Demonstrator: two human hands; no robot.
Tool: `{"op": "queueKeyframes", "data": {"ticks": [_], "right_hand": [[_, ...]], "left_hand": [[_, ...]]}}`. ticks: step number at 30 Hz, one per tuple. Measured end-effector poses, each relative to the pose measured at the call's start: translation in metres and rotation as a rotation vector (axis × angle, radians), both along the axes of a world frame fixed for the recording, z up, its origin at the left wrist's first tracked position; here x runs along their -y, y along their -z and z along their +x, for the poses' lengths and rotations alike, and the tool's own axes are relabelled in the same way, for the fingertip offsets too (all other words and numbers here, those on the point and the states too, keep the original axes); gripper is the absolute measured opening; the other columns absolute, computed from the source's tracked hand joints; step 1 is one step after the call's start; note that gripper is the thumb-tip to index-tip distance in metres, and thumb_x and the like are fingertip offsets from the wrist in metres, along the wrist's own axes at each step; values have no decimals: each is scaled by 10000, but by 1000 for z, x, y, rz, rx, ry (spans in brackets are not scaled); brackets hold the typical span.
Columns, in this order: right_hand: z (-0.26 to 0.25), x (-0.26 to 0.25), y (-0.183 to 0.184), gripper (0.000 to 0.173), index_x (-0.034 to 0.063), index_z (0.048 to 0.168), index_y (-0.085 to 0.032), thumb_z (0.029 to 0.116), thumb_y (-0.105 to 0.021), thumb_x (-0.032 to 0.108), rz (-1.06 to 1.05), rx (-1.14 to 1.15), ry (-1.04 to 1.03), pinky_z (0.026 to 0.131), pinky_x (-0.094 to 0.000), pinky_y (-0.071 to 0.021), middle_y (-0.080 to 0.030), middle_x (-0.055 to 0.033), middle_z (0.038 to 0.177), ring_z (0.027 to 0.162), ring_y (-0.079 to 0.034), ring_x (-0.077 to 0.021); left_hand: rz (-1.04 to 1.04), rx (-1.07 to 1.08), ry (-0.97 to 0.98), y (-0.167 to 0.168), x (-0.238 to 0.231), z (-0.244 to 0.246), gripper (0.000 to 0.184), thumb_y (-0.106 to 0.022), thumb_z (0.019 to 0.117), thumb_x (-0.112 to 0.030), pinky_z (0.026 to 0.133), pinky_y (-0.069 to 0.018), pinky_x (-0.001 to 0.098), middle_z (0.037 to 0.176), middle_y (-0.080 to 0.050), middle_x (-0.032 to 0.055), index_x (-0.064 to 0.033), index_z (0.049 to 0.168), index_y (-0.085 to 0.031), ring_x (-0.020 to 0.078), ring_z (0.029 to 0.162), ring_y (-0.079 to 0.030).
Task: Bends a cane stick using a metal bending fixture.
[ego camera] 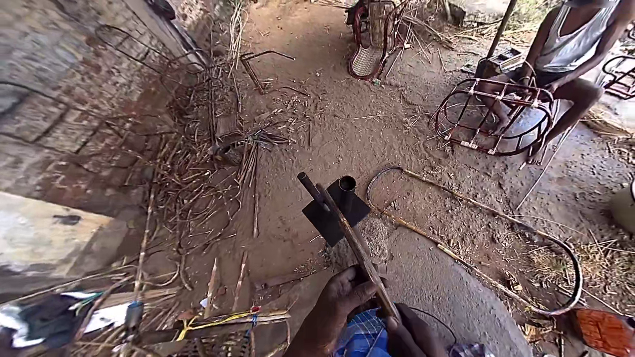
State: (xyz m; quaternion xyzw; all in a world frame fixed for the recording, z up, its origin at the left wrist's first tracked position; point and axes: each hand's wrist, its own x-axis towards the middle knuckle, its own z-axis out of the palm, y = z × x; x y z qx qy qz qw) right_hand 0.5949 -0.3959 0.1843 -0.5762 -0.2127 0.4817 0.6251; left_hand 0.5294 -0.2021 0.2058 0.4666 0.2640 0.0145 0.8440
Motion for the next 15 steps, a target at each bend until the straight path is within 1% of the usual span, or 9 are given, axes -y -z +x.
{"op": "queueKeyframes", "data": {"ticks": [1, 3, 5, 8, 10, 12, 13, 14, 15], "right_hand": [[2, -17, 5, 408, 15, 1276, -543, 1098, -438, 366, 14, -34, 3, 441, -316, -425, -503, -22, 680, 500, -462, -139], [9, -45, 9, 358, 38, 1252, -535, 1088, -434, 340, 53, -135, 6, 430, -291, -410, -489, -9, 672, 487, -446, -126], [14, -63, 9, 325, 49, 1202, -536, 1090, -420, 331, 79, -196, 13, 415, -275, -395, -474, -5, 661, 472, -430, -117], [21, -73, 11, 363, 58, 1181, -551, 1086, -439, 390, 66, -159, 14, 425, -285, -412, -477, -6, 660, 481, -446, -126], [25, -70, 11, 424, 55, 1193, -574, 1067, -483, 450, 11, -51, 1, 461, -325, -468, -522, -18, 685, 511, -500, -147], [29, -62, 9, 462, 43, 1201, -600, 1059, -504, 472, -38, 42, 13, 483, -362, -493, -548, -31, 694, 526, -526, -161], [33, -56, 6, 480, 32, 1214, -616, 1058, -509, 474, -71, 88, 12, 497, -381, -506, -569, -41, 700, 536, -543, -169], [41, -50, 0, 487, 19, 1207, -632, 1060, -510, 468, -106, 124, 1, 509, -399, -515, -582, -51, 702, 543, -553, -178], [52, -44, -5, 482, 15, 1157, -647, 1060, -510, 467, -142, 144, -17, 509, -409, -514, -584, -55, 694, 542, -555, -181]], "left_hand": [[16, -12, -35, 4, 0, -1, 355, -651, 997, -142, 909, -604, 433, 1160, -693, 235, 81, 1266, -585, 298, 1027, -708], [36, -78, -145, 8, -3, 3, 257, -627, 1008, -86, 848, -618, 395, 1084, -713, 234, 85, 1200, -642, 275, 941, -722], [48, -110, -203, 9, -13, 9, 231, -606, 1019, -77, 842, -618, 390, 1068, -716, 243, 87, 1174, -661, 275, 926, -726], [6, -100, -219, 11, -22, 17, 238, -602, 1025, -100, 822, -621, 372, 1060, -712, 242, 75, 1179, -650, 262, 912, -727], [-122, -16, -195, 17, -24, 21, 305, -641, 999, -210, 836, -617, 379, 1059, -706, 228, 49, 1161, -631, 261, 939, -723], [-283, 89, -121, 29, -22, 30, 439, -728, 936, -386, 904, -599, 420, 1073, -714, 211, 15, 1108, -679, 284, 998, -718], [-310, 129, -67, 33, -17, 39, 474, -732, 910, -464, 914, -590, 407, 1061, -725, 175, -19, 1071, -717, 258, 999, -713], [-330, 167, -22, 36, -11, 49, 478, -707, 915, -507, 913, -585, 383, 1031, -733, 135, -47, 1042, -738, 221, 981, -710], [-356, 194, -9, 36, -2, 61, 469, -657, 946, -522, 891, -586, 359, 973, -736, 101, -65, 1007, -745, 187, 936, -711]]}}
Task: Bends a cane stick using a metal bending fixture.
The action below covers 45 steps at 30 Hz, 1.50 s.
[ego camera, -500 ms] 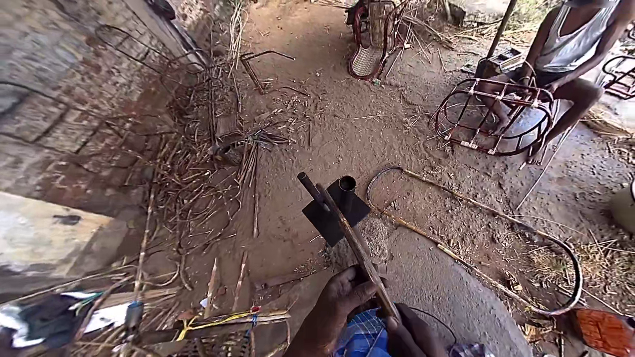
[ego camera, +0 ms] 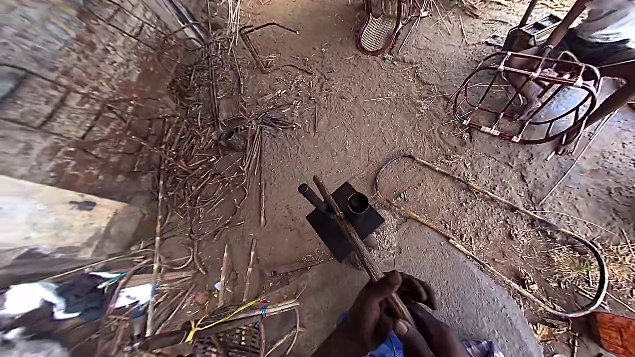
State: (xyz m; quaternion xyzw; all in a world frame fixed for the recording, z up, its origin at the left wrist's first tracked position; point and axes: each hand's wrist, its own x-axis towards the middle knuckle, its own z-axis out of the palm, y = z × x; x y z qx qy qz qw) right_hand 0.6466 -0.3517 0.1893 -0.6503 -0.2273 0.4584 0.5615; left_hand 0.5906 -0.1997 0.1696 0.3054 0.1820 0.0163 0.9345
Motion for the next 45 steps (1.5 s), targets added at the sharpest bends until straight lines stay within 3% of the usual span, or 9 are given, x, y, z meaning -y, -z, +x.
{"op": "queueKeyframes", "data": {"ticks": [3, 10, 14, 18, 24, 28, 34, 38, 45], "right_hand": [[42, 12, -11, 406, 37, 935, -650, 1069, -502, 391, -18, -56, -72, 465, -336, -453, -541, -5, 633, 498, -500, -115], [108, 12, -10, 323, 125, 1082, -679, 1052, -537, 413, 33, -241, -201, 413, -268, -370, -499, 25, 652, 473, -430, -88], [49, 10, -15, 445, 141, 1236, -711, 1046, -520, 495, -185, 500, -55, 531, -414, -538, -680, -41, 746, 590, -636, -183], [12, 2, -2, 509, 177, 1125, -770, 1018, -484, 585, -207, 1097, 148, 417, -419, -497, -655, -30, 667, 504, -633, -205], [51, 9, -2, 591, 164, 703, -613, 1053, -359, 567, -57, 1164, 467, 374, -352, -351, -464, 42, 501, 403, -458, -120], [122, -10, -2, 700, 165, 608, -563, 1047, -283, 633, -62, 934, 528, 402, -428, -387, -504, 4, 503, 431, -501, -162], [73, -8, -14, 668, 162, 644, -519, 1045, -273, 637, -148, 975, 465, 417, -448, -405, -460, -9, 514, 452, -503, -205], [24, -44, -14, 497, 110, 736, -592, 1052, -403, 445, -212, 925, 408, 487, -480, -488, -558, -56, 597, 550, -611, -263], [115, -83, -25, 591, 69, 714, -597, 1074, -393, 491, -313, 764, 300, 589, -556, -501, -619, -148, 710, 709, -662, -340]], "left_hand": [[-33, -83, -139, -9, 29, 38, 483, -419, 1052, -398, 763, -586, 342, 718, -666, 58, -82, 777, -659, 158, 728, -684], [105, -438, -561, -21, 56, 94, 365, -418, 978, -177, 583, -560, 349, 582, -551, 66, -80, 638, -506, 183, 559, -610], [301, -392, -257, -15, 30, 50, 431, -427, 1092, -347, 719, -593, 353, 794, -677, 130, 11, 967, -631, 203, 742, -686], [520, -542, -363, -17, 16, 17, 370, -670, 999, -337, 642, -586, 324, 834, -697, 127, 6, 1134, -634, 195, 717, -686], [455, -467, -244, -34, 29, 31, 414, -580, 1052, -359, 559, -593, 343, 827, -684, 160, -66, 1320, -466, 233, 623, -682], [552, -457, -340, -38, 39, 83, 414, -559, 1054, -417, 553, -593, 332, 738, -677, 102, -12, 1143, -566, 180, 563, -660], [501, -436, -235, -35, 28, 44, 505, -613, 1007, -487, 612, -602, 370, 862, -691, 112, -79, 1293, -526, 212, 678, -686], [221, -256, -414, -22, 47, 20, 374, -477, 1051, -496, 748, -581, 341, 962, -697, 21, -180, 1134, -660, 139, 868, -681], [274, -196, -586, -28, 41, 127, 404, -482, 1057, -487, 816, -566, 383, 1020, -694, 32, -145, 1181, -657, 145, 941, -668]]}}
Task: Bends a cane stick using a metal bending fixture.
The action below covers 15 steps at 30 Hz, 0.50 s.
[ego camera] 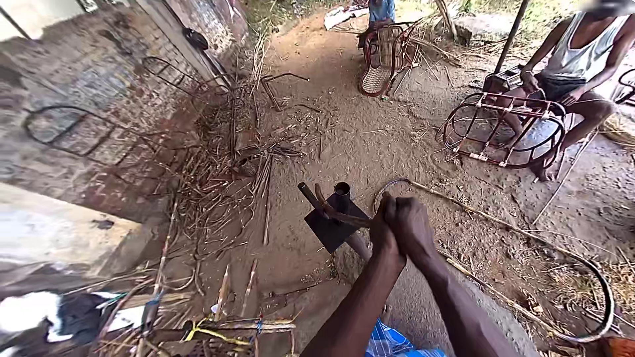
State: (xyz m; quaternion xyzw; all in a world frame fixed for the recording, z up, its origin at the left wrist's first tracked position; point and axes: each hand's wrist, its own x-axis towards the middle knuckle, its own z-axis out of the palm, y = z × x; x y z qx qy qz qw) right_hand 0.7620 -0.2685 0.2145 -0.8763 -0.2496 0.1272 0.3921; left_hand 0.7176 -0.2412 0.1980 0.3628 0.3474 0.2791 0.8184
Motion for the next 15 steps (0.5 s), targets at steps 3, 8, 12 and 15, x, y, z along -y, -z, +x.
{"op": "queueKeyframes", "data": {"ticks": [3, 8, 12, 15], "right_hand": [[-6, 3, 4, 587, 84, 704, -585, 1057, -414, 521, 19, -1, -1, 570, -545, -493, -602, -135, 695, 683, -643, -331], [-96, 77, 11, 541, 138, 655, -543, 1048, -437, 495, 204, 246, 59, 433, -377, -429, -453, 8, 517, 454, -502, -163], [-133, 172, 3, 515, 105, 623, -531, 1045, -518, 399, 274, 243, 103, 398, -301, -365, -428, 18, 500, 419, -436, -97], [-112, 215, -14, 541, 75, 632, -550, 1056, -518, 410, 281, 127, 137, 443, -329, -410, -485, 3, 527, 458, -485, -98]], "left_hand": [[95, -65, 36, 9, 4, -13, 446, -474, 1041, -549, 820, -569, 395, 1029, -702, 24, -175, 1176, -675, 146, 946, -671], [-33, -372, 81, 10, -23, -116, 622, -471, 1017, -620, 647, -579, 416, 992, -695, 150, -54, 1231, -616, 257, 786, -688], [-116, -368, 205, 1, -25, -145, 460, -524, 1053, -442, 621, -598, 395, 924, -699, 178, -17, 1206, -610, 267, 722, -699], [-93, -327, 334, -13, -10, -137, 356, -540, 1069, -332, 654, -616, 390, 910, -707, 169, -14, 1229, -557, 259, 748, -719]]}}
